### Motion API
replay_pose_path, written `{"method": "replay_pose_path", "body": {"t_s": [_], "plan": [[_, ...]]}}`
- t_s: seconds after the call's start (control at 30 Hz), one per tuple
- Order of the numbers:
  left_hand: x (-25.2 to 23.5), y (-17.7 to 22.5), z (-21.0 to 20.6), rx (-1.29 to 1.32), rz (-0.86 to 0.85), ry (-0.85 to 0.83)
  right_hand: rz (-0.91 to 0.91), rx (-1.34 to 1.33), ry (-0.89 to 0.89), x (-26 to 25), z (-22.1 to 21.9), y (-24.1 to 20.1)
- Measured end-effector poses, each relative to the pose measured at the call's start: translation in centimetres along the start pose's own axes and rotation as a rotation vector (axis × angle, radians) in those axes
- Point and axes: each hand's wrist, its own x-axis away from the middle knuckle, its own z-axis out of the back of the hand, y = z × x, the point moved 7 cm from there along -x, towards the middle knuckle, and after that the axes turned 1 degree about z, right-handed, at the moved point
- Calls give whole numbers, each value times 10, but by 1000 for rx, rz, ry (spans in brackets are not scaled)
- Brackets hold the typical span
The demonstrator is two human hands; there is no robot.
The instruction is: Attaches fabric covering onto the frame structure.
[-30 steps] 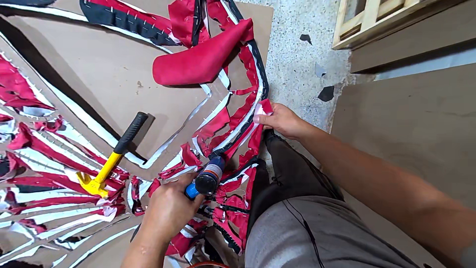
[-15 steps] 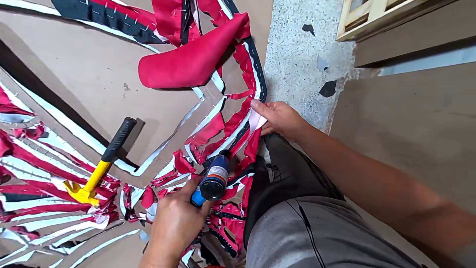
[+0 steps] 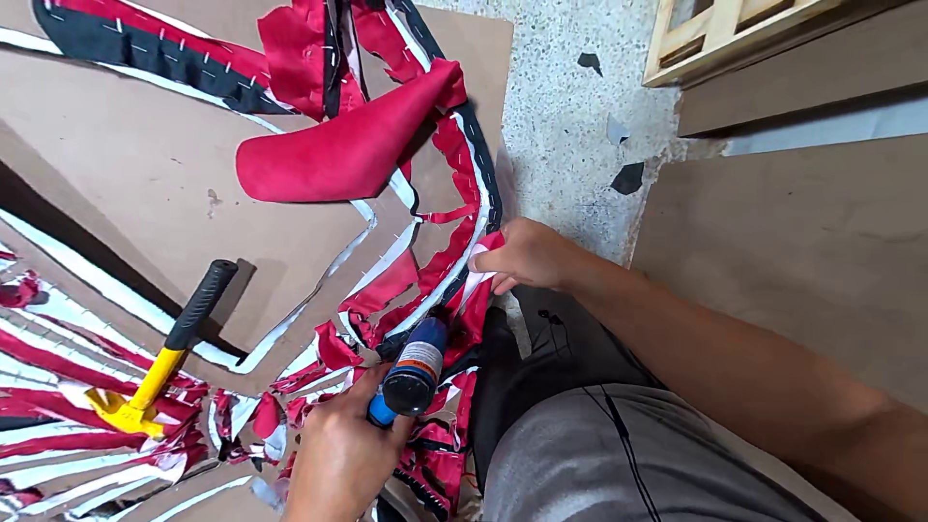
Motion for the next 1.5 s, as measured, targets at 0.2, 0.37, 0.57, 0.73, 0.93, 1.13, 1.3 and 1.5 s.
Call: {"method": "replay_pose_path", "body": {"t_s": [0.2,0.37,0.57,0.73,0.93,1.13,1.3,1.5], "plan": [[-7,13,0,18,18,10,125,-27,-244,6,5,3],[-20,30,0,30,8,20,168,-9,-248,5,7,9],[-36,50,1,22,13,29,116,-150,-307,9,7,9],[-45,58,2,18,13,31,149,-186,-376,9,8,8],[-53,61,5,42,-42,13,201,-143,-414,11,17,2],[-52,65,9,9,16,11,255,24,-388,6,28,-5],[-9,53,22,175,345,-31,319,324,-218,-7,44,-16],[-3,101,3,105,200,107,215,244,-122,-13,41,-23]]}}
